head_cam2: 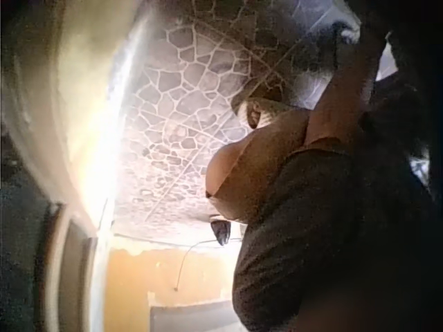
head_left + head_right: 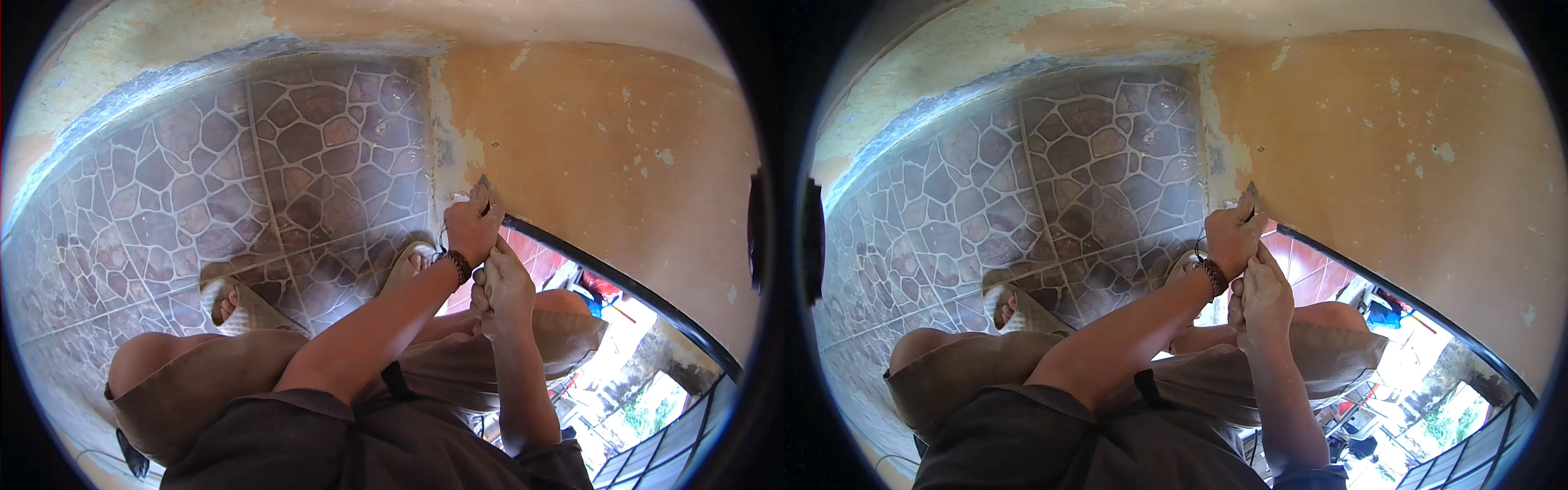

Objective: Scraping and brushing a wall to prepare it for painting.

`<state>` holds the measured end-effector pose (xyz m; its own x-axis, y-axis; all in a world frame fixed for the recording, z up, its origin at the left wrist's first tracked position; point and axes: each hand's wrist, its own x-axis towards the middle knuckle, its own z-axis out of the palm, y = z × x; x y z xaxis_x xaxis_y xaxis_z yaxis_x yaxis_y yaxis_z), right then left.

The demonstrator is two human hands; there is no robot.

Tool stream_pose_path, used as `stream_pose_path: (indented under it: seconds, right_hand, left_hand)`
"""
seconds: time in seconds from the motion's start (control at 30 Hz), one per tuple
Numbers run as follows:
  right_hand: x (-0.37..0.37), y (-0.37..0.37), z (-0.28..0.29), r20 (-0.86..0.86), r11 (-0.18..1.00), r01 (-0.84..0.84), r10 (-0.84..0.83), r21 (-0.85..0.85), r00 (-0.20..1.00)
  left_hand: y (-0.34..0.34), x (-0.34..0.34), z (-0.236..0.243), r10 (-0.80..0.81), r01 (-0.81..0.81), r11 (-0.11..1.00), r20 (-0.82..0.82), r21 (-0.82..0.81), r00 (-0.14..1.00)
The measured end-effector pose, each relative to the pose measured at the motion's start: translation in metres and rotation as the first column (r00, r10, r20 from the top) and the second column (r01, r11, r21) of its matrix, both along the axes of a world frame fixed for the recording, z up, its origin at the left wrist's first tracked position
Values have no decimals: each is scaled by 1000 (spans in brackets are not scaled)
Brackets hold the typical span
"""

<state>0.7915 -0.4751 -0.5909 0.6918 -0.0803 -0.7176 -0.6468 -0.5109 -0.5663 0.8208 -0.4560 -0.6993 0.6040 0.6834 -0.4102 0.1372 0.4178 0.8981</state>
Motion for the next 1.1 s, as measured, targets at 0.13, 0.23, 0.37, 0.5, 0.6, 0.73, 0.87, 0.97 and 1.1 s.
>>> stream_pose_path:
  seconds: [0.13, 0.23, 0.37, 0.5, 0.6, 0.73, 0.87, 0.97, 1.1]
  right_hand:
    - [3, 19, -10, 1, 999, 31, -31, 45, 1000]
    - [0, 14, -18, -2, 994, 95, -95, 63, 996]
    - [3, 2, 11, -34, 1000, -14, 14, -13, 999]
    - [16, 15, -6, -47, 999, 21, -20, 31, 999]
    - [8, 6, 0, -28, 993, 84, -82, 77, 996]
    - [13, 1, 14, -1, 999, -31, 31, 30, 1000]
    - [12, 20, 1, -21, 1000, 8, -7, 28, 1000]
    - [9, 11, 16, -25, 995, 77, -76, 61, 997]
    - [11, 28, 3, 5, 997, 72, -72, 6, 997]
  left_hand:
    - [12, 4, -18, -71, 71, 997, 2, -19, 997]
    - [15, 1, -20, -144, 149, 977, 47, -153, 988]
    - [-2, 5, -1, -30, 30, 994, -5, 109, 1000]
    - [28, 8, -2, -182, 178, 960, 3, -217, 983]
    - [13, 7, -1, -82, 83, 996, -19, 23, 996]
    - [11, 11, 13, -126, 127, 992, -32, 11, 992]
    - [38, 8, 4, -326, 318, 925, -3, -206, 945]
    - [13, 8, 14, -87, 93, 989, -57, 113, 995]
    - [32, 6, 7, -235, 234, 967, 1, -98, 972]
